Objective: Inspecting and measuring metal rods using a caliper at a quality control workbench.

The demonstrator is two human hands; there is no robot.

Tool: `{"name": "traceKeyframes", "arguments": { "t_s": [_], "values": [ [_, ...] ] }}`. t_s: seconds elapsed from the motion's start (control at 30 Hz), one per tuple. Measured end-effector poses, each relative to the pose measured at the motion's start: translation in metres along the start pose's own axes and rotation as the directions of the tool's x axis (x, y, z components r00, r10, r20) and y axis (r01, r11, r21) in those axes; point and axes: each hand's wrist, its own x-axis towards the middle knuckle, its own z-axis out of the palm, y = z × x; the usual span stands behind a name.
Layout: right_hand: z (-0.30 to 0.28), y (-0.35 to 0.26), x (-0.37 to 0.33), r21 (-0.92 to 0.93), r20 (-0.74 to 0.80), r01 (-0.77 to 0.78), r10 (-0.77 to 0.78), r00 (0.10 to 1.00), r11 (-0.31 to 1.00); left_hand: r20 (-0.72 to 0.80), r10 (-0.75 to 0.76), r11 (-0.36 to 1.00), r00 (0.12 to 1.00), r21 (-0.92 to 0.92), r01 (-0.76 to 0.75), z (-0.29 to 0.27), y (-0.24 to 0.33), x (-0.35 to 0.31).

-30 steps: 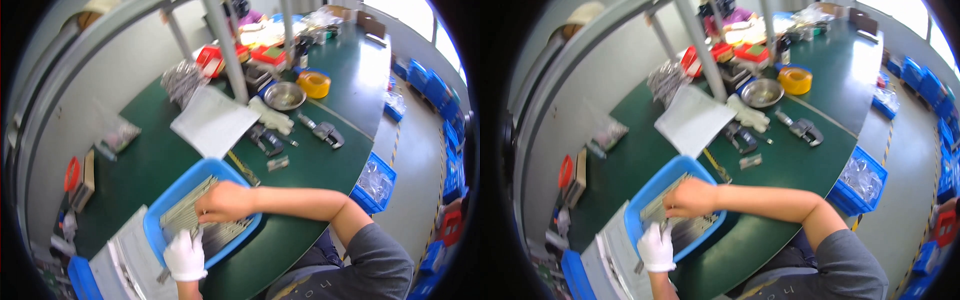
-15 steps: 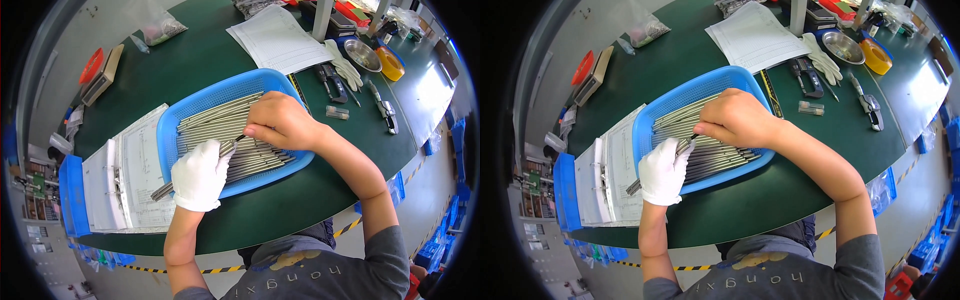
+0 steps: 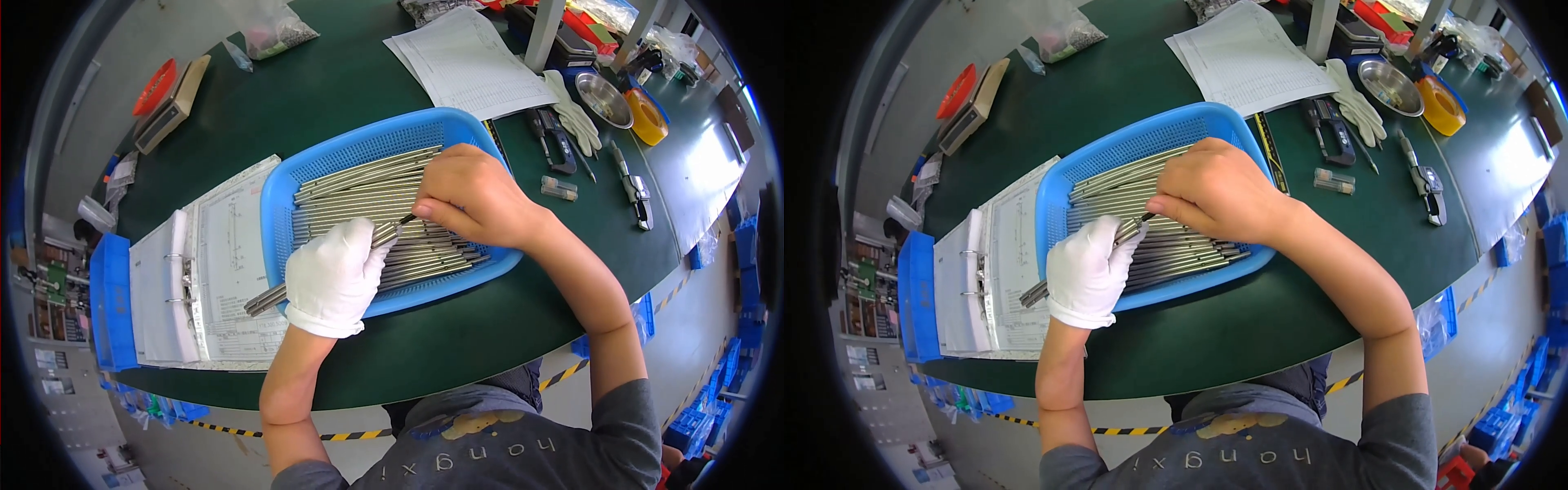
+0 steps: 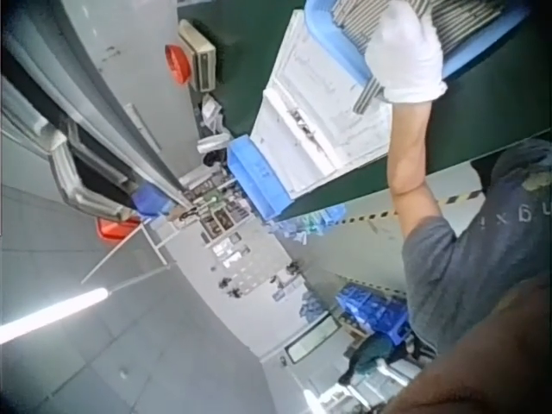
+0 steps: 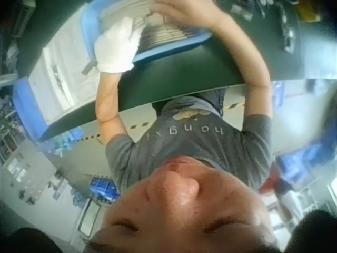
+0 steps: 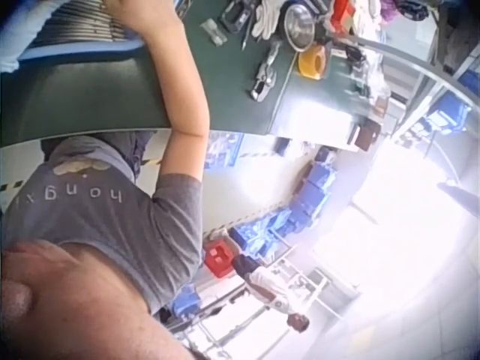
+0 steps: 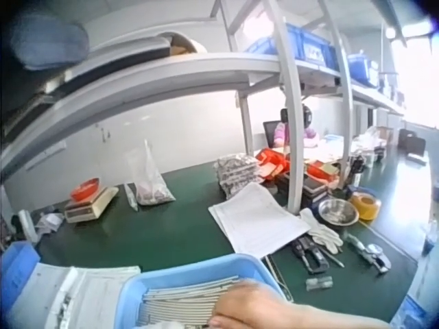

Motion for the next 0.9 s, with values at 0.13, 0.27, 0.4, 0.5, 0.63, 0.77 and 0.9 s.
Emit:
{"name": "traceKeyframes", "arguments": {
  "t_s": [0.13,0.27,0.4,0.5,0.63,0.77,0.9],
  "values": [
    [-0.001,-0.002,0.002,0.107,-0.037,-0.048,0.053,0.998,0.993,-0.003,0.012,1.0,1.0,0.012,-0.012,0.0,-0.001,0.0],
    [-0.002,-0.005,0.003,0.1,0.002,-0.048,0.049,0.999,0.994,0.001,0.015,1.0,1.0,0.016,-0.015,0.001,0.0,0.0],
    [0.003,-0.002,0.001,0.074,-0.054,0.011,-0.007,0.999,0.997,-0.012,0.024,0.999,1.0,0.025,-0.024,0.001,0.0,0.0],
    [0.003,0.001,0.0,-0.036,-0.011,0.094,-0.094,0.995,0.995,-0.008,0.028,0.999,1.0,0.032,-0.027,0.001,0.001,0.001],
    [0.0,-0.003,0.002,0.084,-0.034,0.03,-0.027,0.999,0.996,-0.008,0.023,0.999,1.0,0.024,-0.022,-0.001,0.001,0.001],
    [0.004,0.002,-0.001,-0.021,-0.013,0.089,-0.089,0.996,0.996,0.02,0.009,0.999,1.0,0.035,-0.01,0.0,0.001,0.001],
    [0.003,-0.002,0.001,0.072,-0.055,0.03,-0.026,0.998,0.997,0.034,0.006,1.0,0.999,0.014,-0.006,-0.001,0.001,0.001]
  ]
}}
